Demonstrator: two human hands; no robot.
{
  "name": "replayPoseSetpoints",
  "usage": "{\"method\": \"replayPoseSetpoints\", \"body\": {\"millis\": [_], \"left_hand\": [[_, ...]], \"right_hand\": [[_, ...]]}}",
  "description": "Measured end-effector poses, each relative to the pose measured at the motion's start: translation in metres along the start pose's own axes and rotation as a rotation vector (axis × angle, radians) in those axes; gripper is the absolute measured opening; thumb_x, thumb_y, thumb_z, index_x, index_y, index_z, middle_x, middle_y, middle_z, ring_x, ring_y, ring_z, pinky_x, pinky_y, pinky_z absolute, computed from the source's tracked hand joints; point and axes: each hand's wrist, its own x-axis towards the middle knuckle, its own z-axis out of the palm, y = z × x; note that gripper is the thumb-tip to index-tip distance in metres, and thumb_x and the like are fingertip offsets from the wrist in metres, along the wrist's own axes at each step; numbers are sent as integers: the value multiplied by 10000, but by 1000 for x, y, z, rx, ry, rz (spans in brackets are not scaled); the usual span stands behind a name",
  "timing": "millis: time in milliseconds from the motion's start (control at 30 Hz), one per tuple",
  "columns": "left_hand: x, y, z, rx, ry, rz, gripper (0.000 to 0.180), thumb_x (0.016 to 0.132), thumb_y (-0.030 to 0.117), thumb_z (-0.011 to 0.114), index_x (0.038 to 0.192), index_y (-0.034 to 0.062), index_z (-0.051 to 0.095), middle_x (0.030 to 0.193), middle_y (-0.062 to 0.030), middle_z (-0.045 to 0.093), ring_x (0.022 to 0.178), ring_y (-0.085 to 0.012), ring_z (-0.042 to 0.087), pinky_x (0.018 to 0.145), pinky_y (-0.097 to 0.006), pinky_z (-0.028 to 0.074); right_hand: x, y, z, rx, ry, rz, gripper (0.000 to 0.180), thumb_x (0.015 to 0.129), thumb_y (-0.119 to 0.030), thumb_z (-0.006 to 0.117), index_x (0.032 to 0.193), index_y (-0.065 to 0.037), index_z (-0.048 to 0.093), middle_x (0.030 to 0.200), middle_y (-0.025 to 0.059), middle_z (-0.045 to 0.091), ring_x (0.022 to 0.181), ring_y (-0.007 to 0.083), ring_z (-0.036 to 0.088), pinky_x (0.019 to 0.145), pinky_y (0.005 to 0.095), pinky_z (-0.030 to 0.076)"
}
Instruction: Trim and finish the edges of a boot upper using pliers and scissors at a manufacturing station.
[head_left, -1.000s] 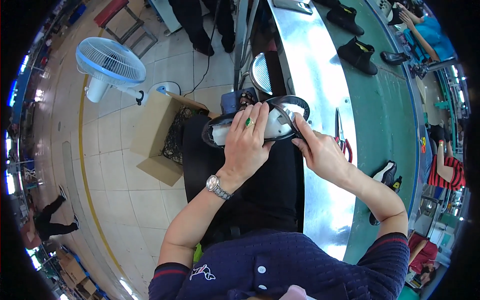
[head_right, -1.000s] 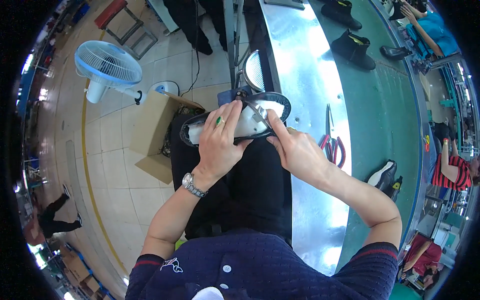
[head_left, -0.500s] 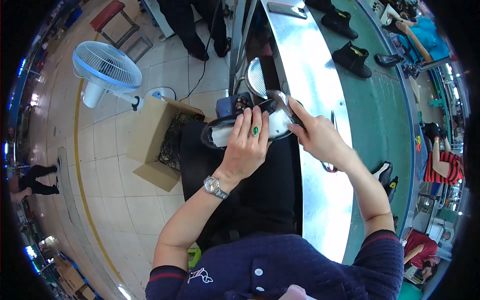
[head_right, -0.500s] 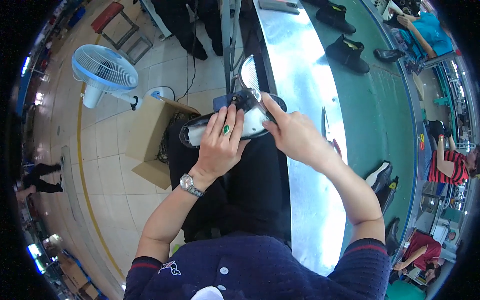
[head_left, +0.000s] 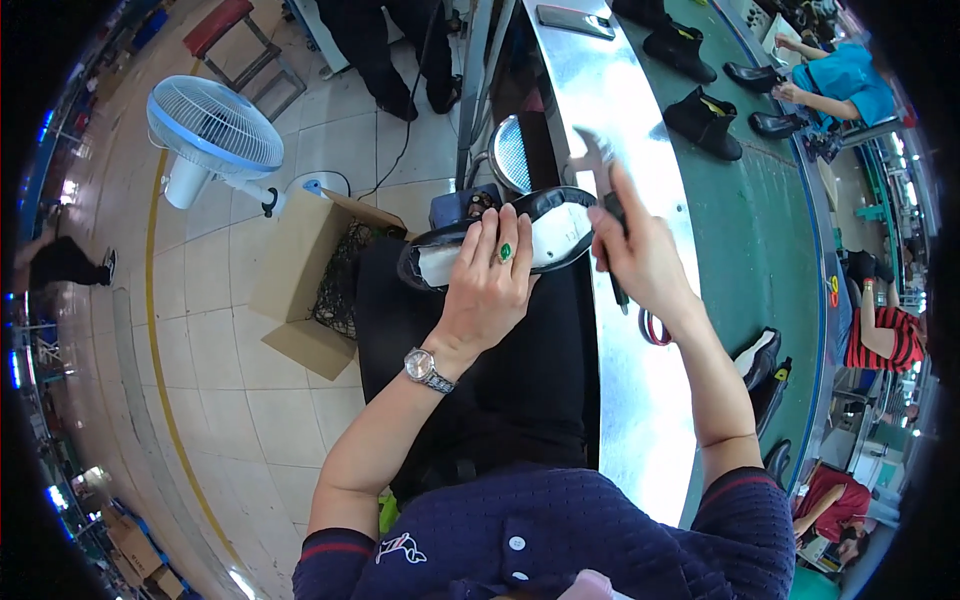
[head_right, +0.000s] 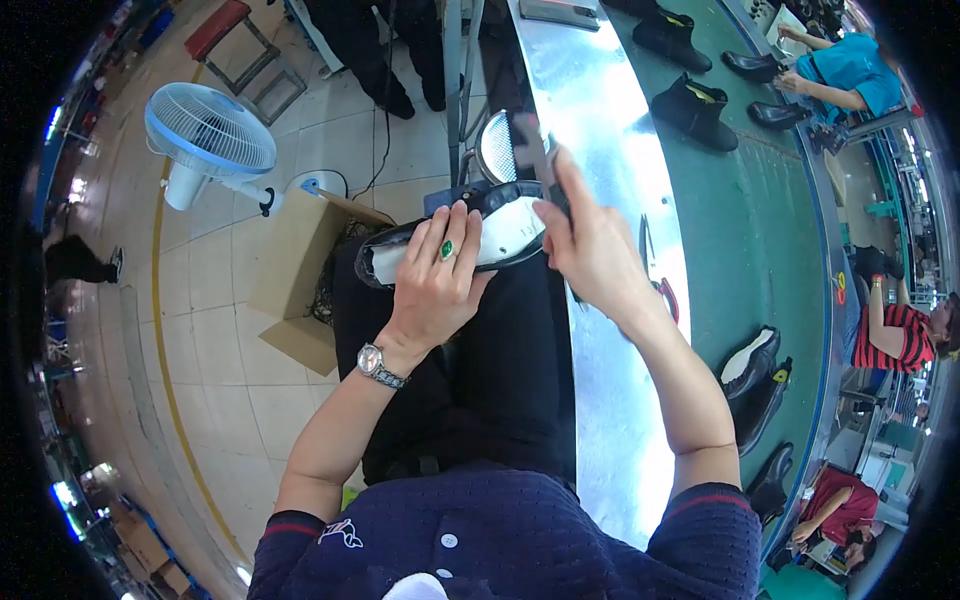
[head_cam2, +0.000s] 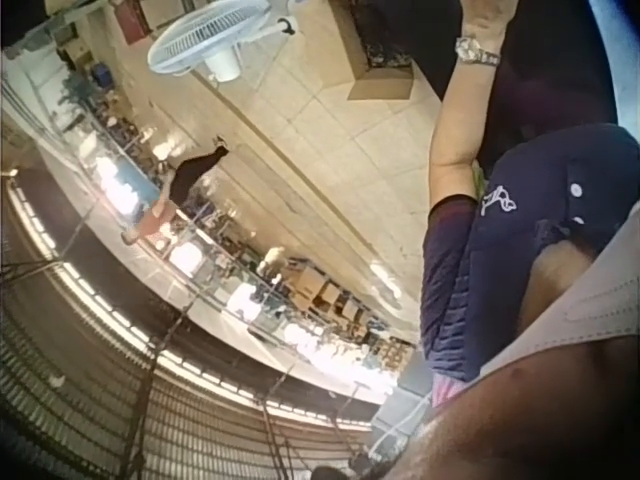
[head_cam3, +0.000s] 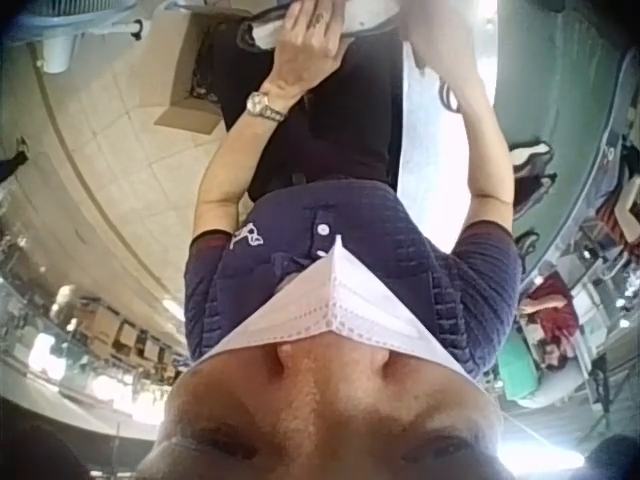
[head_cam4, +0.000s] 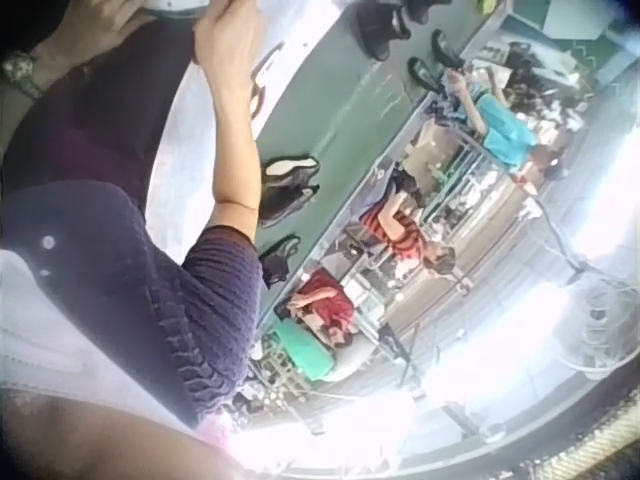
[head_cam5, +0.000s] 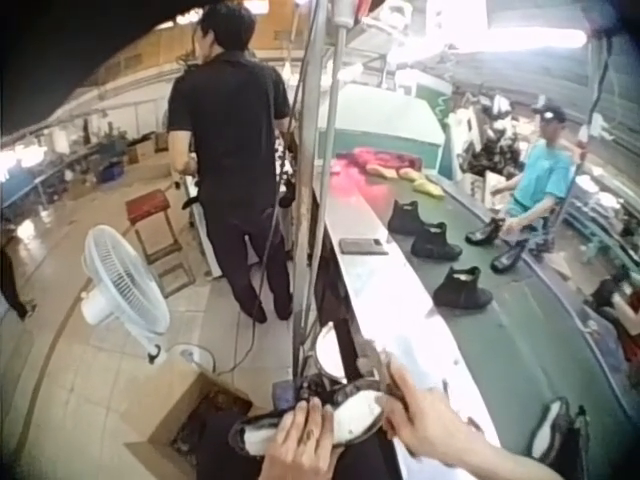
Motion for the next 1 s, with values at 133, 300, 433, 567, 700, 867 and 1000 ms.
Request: {"method": "replayPoseSetpoints", "body": {"millis": [133,300,433,567,700,867,1000], "left_hand": [[-3,-4,1,7,-10,-6,701,677,179,789,1283,-62,532,1315,-234,535,1210,-363,523,1032,-428,409],[3,0,-1,-18,22,-12,696,680,178,794,1281,-56,532,1309,-220,546,1208,-355,526,1030,-427,409],[5,1,-3,-50,-7,-37,691,692,183,789,1291,-42,529,1312,-206,550,1209,-349,526,1026,-439,409],[5,0,0,-64,45,-26,669,712,162,775,1307,-20,529,1330,-183,542,1209,-362,519,1012,-449,419],[4,0,1,-23,13,-30,667,675,84,768,1283,-62,533,1346,-210,527,1223,-369,513,1020,-454,421],[5,1,3,-37,44,20,629,745,136,758,1294,-65,524,1345,-219,523,1223,-375,508,1028,-449,416],[7,1,3,-8,21,-7,634,768,163,753,1310,-63,511,1340,-223,524,1224,-378,506,1030,-449,413]], "right_hand": [[5,-2,-4,-113,-67,2,545,940,-161,555,1435,-63,347,697,253,631,642,418,636,642,478,479],[3,3,5,105,63,30,553,932,-151,554,1429,-58,330,692,274,614,658,443,626,639,519,457],[11,-1,-16,-108,-151,-20,503,908,-151,562,1375,-88,389,812,271,643,753,465,622,709,520,468],[6,11,11,-7,213,-230,576,903,-161,590,1423,-115,348,804,212,664,730,423,645,620,505,490],[8,17,14,-92,-58,-145,527,915,-179,553,1399,-88,365,780,213,653,746,439,624,661,525,470],[-5,-1,2,-60,34,-105,555,912,-178,561,1411,-82,339,747,210,644,708,430,619,623,525,447],[0,9,11,-95,3,-118,565,915,-177,560,1423,-91,328,692,204,623,658,418,615,580,510,442]]}}
